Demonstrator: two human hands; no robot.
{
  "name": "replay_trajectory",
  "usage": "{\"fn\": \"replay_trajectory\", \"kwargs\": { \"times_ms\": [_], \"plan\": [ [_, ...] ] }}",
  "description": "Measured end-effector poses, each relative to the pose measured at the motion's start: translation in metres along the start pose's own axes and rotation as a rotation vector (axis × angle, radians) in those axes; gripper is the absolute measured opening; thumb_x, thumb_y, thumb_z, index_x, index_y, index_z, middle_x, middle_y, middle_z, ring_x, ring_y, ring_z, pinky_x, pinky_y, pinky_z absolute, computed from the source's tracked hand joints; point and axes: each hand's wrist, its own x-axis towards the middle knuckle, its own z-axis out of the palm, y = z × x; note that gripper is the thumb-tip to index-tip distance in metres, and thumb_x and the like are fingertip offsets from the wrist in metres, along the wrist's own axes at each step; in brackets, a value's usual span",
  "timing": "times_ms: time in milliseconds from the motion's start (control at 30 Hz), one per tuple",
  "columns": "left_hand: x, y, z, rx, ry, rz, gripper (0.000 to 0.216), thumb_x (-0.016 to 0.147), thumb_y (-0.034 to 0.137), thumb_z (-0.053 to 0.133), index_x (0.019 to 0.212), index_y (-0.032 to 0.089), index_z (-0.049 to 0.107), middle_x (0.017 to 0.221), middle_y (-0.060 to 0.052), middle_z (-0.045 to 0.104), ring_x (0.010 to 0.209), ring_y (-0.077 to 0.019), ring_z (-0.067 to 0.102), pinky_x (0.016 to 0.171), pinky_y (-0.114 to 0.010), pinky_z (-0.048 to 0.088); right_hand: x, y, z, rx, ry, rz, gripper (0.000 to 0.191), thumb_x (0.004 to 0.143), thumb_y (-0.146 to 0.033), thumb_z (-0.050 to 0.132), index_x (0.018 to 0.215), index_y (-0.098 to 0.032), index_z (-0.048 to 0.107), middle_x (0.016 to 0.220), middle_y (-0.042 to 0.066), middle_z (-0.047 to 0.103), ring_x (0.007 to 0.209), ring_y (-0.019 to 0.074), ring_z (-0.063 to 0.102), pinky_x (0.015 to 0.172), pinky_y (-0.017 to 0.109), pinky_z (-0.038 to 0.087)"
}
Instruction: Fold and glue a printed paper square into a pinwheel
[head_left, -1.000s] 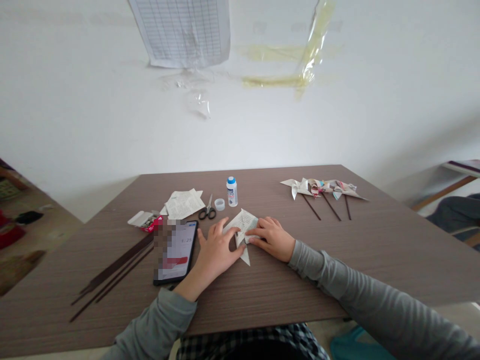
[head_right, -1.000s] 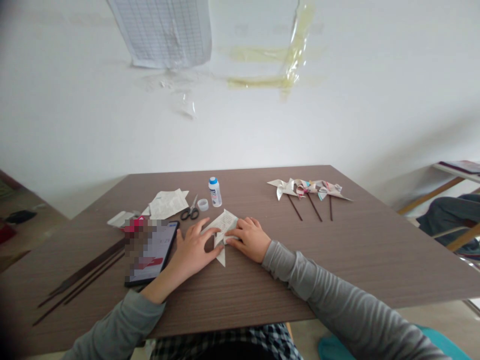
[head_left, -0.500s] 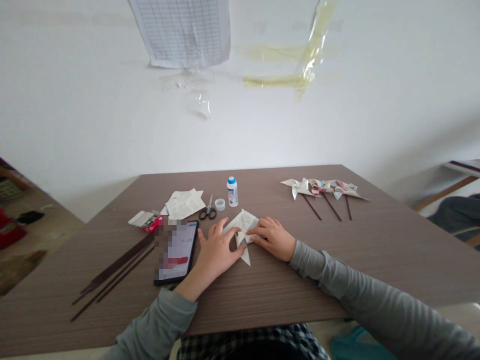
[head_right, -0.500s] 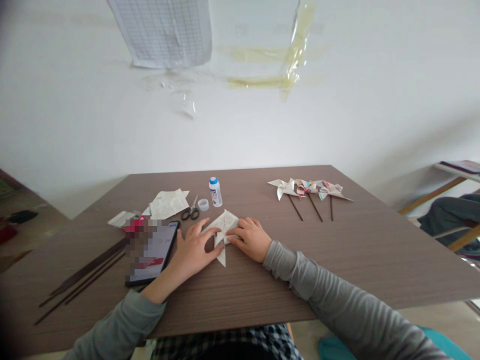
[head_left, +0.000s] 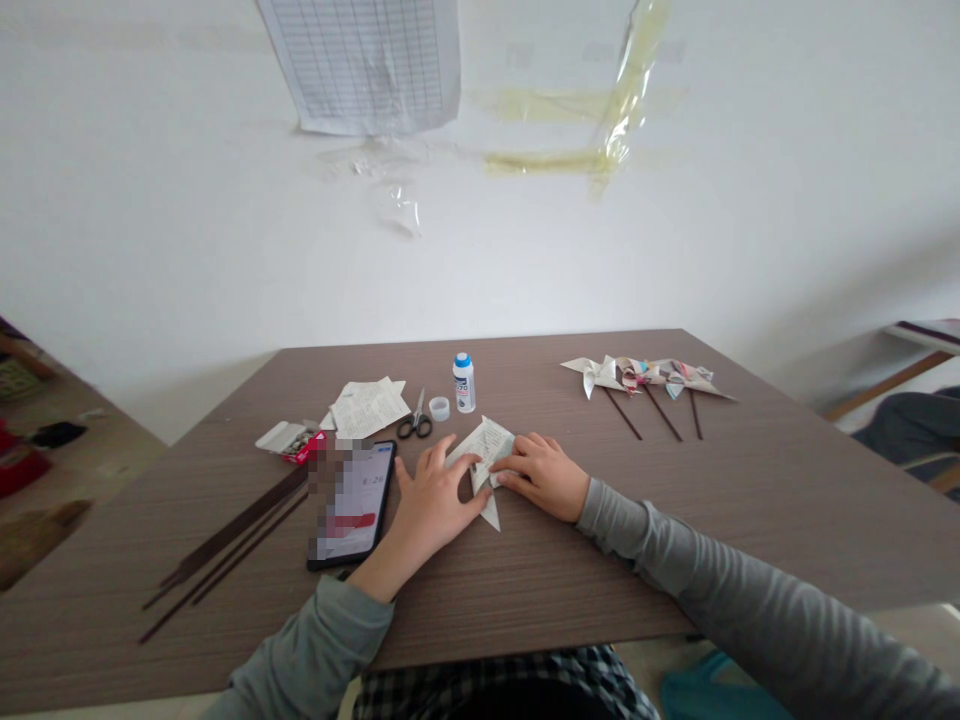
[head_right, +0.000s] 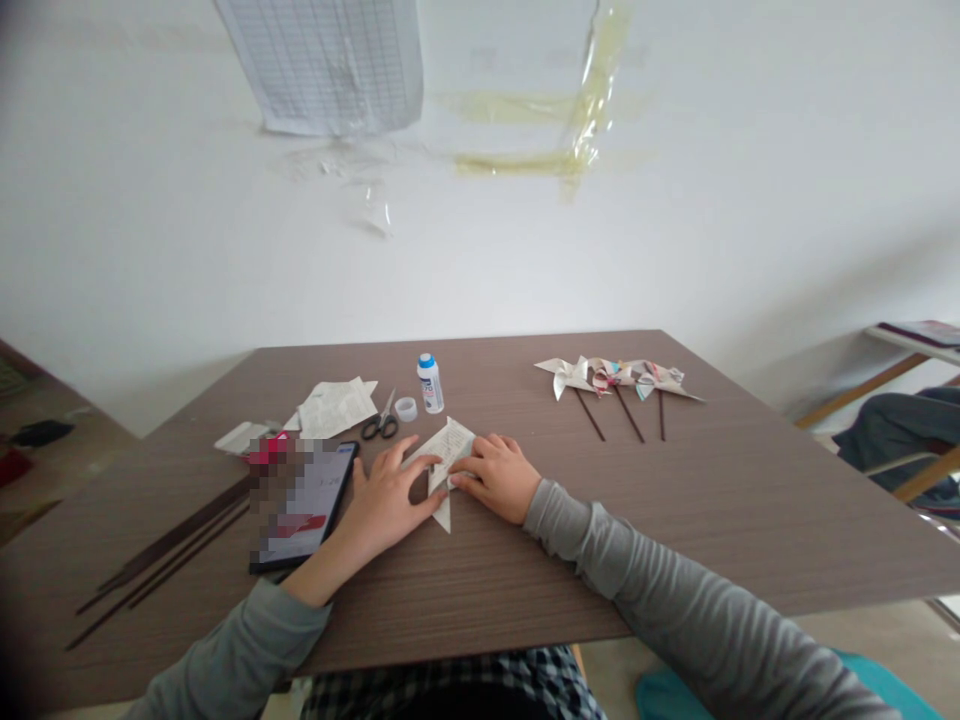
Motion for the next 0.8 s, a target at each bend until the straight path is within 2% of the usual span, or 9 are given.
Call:
{"fn": "replay_trajectory", "kwargs": {
  "times_ms": [267,467,667,800],
  "plan": [
    [0.000,-0.001,0.000,-0.003,0.011,0.013,0.043,0.117,0.039,0.088,0.160,0.035,0.090,0.203,-0.017,0.061,0.186,-0.0504,0.058,0.155,-0.096,0.032,0.000,0.007,0.006,0.035,0.022,-0.014,0.034,0.135,-0.051,0.070,0.150,-0.038,0.099,0.122,0.009,0.081,0.121,0.0307,0.073,0.118,0.048,0.061],
    [0.000,0.001,-0.002,0.003,-0.042,-0.006,0.048,0.117,0.042,0.088,0.164,0.036,0.089,0.206,-0.017,0.057,0.190,-0.0512,0.054,0.155,-0.100,0.029,0.001,0.022,0.016,0.135,0.069,-0.036,0.042,0.139,-0.048,0.062,0.140,-0.029,0.100,0.117,0.010,0.083,0.117,0.0303,0.074,0.109,0.045,0.061],
    [0.001,0.001,-0.003,0.004,-0.045,-0.004,0.048,0.118,0.040,0.087,0.165,0.035,0.088,0.206,-0.018,0.057,0.191,-0.0521,0.053,0.154,-0.101,0.029,0.000,0.014,0.012,0.062,0.043,-0.029,0.040,0.137,-0.050,0.066,0.133,-0.031,0.101,0.120,0.010,0.083,0.121,0.0305,0.074,0.114,0.047,0.063],
    [0.001,0.000,-0.001,-0.001,-0.012,0.013,0.047,0.117,0.037,0.086,0.164,0.032,0.089,0.203,-0.020,0.060,0.187,-0.0531,0.056,0.153,-0.101,0.031,0.001,0.009,0.007,0.015,0.017,-0.017,0.039,0.137,-0.051,0.067,0.135,-0.032,0.101,0.121,0.010,0.082,0.121,0.0304,0.073,0.113,0.046,0.063]
  ]
}}
